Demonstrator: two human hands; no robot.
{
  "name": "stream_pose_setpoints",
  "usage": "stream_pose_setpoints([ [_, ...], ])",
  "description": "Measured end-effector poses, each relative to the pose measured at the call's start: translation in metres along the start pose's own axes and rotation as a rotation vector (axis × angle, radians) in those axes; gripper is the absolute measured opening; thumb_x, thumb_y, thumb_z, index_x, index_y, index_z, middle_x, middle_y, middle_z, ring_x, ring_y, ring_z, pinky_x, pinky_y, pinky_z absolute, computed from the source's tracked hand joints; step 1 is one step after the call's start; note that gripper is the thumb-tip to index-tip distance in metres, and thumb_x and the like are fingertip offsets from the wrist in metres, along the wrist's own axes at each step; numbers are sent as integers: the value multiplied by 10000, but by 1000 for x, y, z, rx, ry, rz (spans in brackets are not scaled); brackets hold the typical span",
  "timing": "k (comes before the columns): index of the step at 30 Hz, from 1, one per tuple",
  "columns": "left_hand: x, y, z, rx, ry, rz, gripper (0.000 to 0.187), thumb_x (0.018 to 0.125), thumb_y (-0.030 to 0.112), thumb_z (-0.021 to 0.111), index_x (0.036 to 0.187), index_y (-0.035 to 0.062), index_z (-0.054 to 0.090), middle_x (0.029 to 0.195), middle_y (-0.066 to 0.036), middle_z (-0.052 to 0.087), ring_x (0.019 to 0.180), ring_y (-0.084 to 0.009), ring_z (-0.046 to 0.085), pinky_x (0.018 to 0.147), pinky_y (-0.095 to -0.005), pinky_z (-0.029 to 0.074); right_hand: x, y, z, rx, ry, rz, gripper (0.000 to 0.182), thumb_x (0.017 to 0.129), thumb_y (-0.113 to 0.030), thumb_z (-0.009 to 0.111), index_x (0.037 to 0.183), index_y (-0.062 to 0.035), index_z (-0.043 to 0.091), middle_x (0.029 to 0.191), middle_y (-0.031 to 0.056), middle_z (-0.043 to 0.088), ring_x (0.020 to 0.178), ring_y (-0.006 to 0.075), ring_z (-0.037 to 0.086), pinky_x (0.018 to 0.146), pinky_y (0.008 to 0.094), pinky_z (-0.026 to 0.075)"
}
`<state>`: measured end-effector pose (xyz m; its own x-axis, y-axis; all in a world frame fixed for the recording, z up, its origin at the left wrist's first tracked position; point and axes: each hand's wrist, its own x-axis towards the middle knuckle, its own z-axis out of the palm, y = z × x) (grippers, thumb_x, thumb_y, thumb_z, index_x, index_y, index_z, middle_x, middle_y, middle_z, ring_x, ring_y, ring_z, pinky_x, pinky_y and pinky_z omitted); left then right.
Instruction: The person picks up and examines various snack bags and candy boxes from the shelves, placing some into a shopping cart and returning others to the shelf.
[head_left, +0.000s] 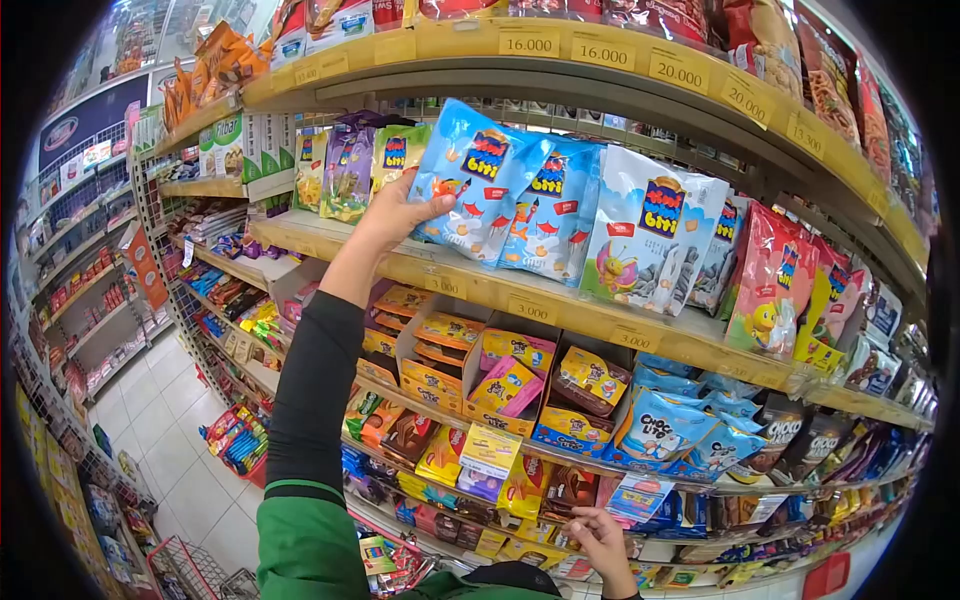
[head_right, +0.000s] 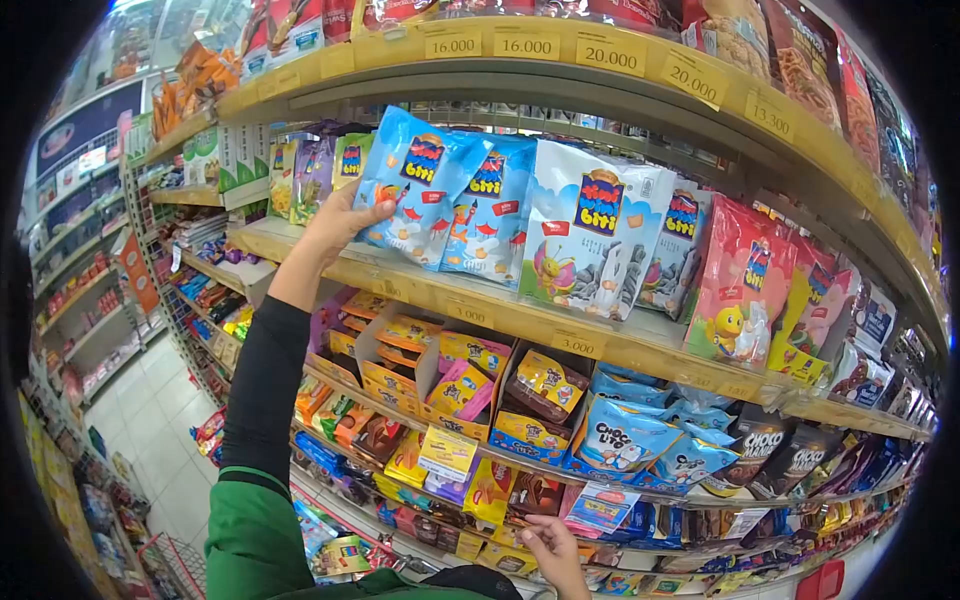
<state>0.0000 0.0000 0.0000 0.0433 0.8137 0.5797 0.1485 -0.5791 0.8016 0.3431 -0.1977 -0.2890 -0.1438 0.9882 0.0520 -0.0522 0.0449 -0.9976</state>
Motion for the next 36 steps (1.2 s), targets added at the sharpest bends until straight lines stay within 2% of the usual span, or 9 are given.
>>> stream_pose_setpoints([
  [5,1,1,-7,172,-30,-46,595,640,142,703,1117,-8,382,945,-120,548,839,-155,530,722,-267,435,-5,8,-2,-11,22,-18,236,803,-74,503,1010,22,441,805,114,579,755,166,570,681,268,454],
  [11,9,-19,-12,276,-30,219,674,597,105,721,1143,-11,343,941,-125,530,791,-166,530,675,-273,442,-3,14,-6,-2,22,-2,218,806,-57,492,1005,19,443,801,117,578,753,170,570,693,280,461],
  [14,6,-13,-14,578,35,110,749,566,116,737,1172,-12,314,920,-133,522,767,-183,534,670,-279,440,-3,12,-5,-10,16,2,218,808,-53,488,1008,18,438,801,117,577,753,170,571,697,283,462],
  [17,2,-8,-15,578,54,88,789,557,160,745,1190,-7,304,867,-131,522,755,-200,530,688,-286,431,-4,10,-3,61,21,26,256,795,-87,528,1009,28,447,813,99,578,769,135,560,675,233,437],
  [24,-20,-12,-20,608,227,285,703,625,191,696,1193,21,319,946,-140,482,849,-206,497,696,-297,431,-5,12,-3,-2,12,-13,236,803,-79,506,1009,16,440,798,108,578,749,155,566,669,252,445],
  [28,-85,-4,-36,649,321,318,600,699,167,629,1197,44,317,1053,-136,432,974,-203,440,734,-293,429,-9,8,-2,24,13,6,236,793,-77,523,993,24,450,794,94,569,760,142,554,682,242,428],
  [30,-131,-15,-48,497,431,288,545,717,103,594,1190,52,329,1036,-101,437,962,-182,436,739,-271,418,-10,13,-5,4,22,19,235,782,-67,530,989,14,452,781,84,563,741,137,548,684,243,423],
  [33,-213,-70,-85,194,598,132,478,739,106,567,1167,57,361,1028,-79,457,908,-152,458,741,-248,401,-8,29,-10,-81,35,-39,260,793,-127,519,1010,0,454,788,88,576,716,137,557,630,224,431],
  [36,-318,-122,-118,323,899,-251,423,758,161,543,1142,64,395,1015,-71,486,884,-132,468,711,-233,391,-7,14,1,-133,-4,-8,290,794,-166,524,1016,6,452,772,67,563,703,112,530,633,218,417],
])
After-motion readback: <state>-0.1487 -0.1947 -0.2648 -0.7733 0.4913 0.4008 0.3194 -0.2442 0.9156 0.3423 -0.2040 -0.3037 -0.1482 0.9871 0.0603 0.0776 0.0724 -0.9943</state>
